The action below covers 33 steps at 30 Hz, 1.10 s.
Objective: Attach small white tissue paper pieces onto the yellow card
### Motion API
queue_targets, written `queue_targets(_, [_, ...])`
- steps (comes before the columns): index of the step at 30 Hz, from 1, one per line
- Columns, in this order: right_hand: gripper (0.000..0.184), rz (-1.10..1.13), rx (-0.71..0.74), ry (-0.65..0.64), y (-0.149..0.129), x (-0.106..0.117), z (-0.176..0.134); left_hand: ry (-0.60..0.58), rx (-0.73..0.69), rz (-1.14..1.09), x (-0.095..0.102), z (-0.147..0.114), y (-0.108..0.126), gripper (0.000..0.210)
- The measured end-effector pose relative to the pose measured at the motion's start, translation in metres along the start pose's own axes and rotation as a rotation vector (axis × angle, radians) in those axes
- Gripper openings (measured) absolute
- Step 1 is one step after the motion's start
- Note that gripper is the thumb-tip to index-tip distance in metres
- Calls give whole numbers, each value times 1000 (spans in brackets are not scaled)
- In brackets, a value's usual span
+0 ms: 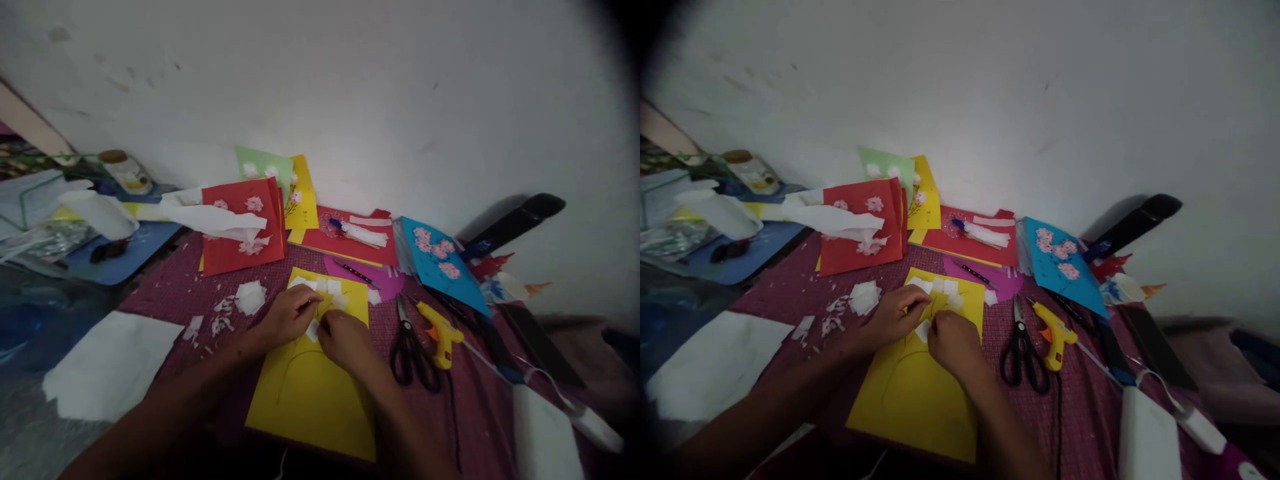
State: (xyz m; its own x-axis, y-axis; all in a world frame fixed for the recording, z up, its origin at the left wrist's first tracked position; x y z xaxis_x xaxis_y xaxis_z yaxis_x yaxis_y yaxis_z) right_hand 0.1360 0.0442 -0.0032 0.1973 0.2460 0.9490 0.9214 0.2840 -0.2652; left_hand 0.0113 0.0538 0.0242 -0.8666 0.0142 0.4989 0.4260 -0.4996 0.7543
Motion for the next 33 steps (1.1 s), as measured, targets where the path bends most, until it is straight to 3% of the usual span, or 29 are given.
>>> queue_targets(6, [14,97,12,23,3,0,5,46,-15,-14,5,3,6,17])
queue_targets(10, [14,249,27,167,5,17,2,2,125,-114,3,1,-2,20])
queue_targets(15, [11,391,7,309,9,28,-1,-88,290,-436,-18,-9,-21,30])
queue_targets(20, [12,721,-80,311,21,16,8,-61,318,-556,-23,-11,-29,32])
queue_targets(25, [8,1073,-50,248,19,9,12,-84,378,-669,-21,-8,-25,33])
queue_targets(33, [11,1144,-8,306,15,16,8,-48,333,-744,-19,-5,-17,35])
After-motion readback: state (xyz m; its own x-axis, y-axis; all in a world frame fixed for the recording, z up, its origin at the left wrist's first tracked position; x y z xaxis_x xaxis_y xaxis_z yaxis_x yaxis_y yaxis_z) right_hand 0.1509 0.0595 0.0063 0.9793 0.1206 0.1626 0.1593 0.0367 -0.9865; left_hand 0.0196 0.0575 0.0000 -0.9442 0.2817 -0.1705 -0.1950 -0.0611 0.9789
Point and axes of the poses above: each hand's wrist, its own z-axis towards the middle knuckle, its own x-axis out of the back of the hand, y = z × x, the point moved 7 cm from there along z, towards the middle knuckle, and after that the axes turned 4 degrees about -x, right-handed, at the moved point
